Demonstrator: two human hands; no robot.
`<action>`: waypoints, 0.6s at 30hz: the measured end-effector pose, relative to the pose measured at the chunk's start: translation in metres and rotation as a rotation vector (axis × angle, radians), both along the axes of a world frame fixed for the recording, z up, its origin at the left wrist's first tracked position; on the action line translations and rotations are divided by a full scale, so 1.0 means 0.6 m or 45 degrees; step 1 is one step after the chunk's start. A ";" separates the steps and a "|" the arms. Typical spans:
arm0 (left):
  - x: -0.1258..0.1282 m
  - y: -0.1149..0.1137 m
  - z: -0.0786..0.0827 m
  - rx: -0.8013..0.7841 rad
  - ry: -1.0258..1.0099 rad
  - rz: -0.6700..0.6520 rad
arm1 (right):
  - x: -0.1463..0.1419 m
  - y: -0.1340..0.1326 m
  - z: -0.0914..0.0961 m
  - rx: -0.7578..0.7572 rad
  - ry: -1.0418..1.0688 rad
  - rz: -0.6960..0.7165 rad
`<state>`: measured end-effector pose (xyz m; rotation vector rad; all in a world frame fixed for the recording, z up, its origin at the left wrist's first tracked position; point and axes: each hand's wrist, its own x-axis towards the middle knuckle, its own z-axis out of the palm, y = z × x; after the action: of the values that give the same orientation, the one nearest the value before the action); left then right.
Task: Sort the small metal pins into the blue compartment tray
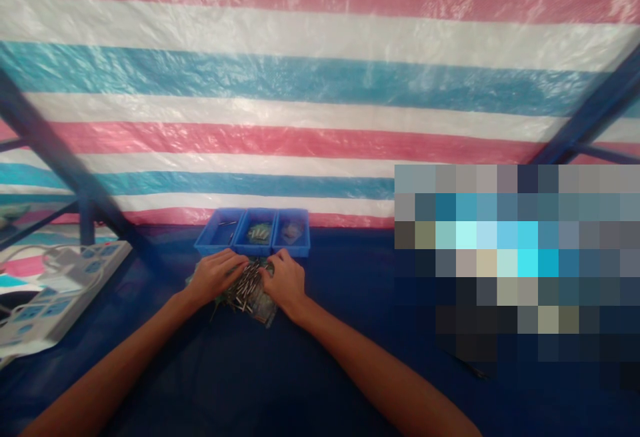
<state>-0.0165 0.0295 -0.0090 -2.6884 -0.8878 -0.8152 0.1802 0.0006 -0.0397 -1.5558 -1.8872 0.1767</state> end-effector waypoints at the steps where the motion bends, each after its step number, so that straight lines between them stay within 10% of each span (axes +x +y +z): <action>1: 0.000 0.000 -0.001 -0.002 0.001 0.005 | 0.000 0.000 -0.001 0.005 0.005 0.004; 18: -0.001 0.002 -0.008 -0.014 0.009 0.011 | 0.004 0.006 -0.001 0.130 0.339 0.127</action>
<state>-0.0168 0.0308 -0.0135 -2.6935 -0.9041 -0.8014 0.1826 0.0043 -0.0406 -1.3019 -1.7358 0.3112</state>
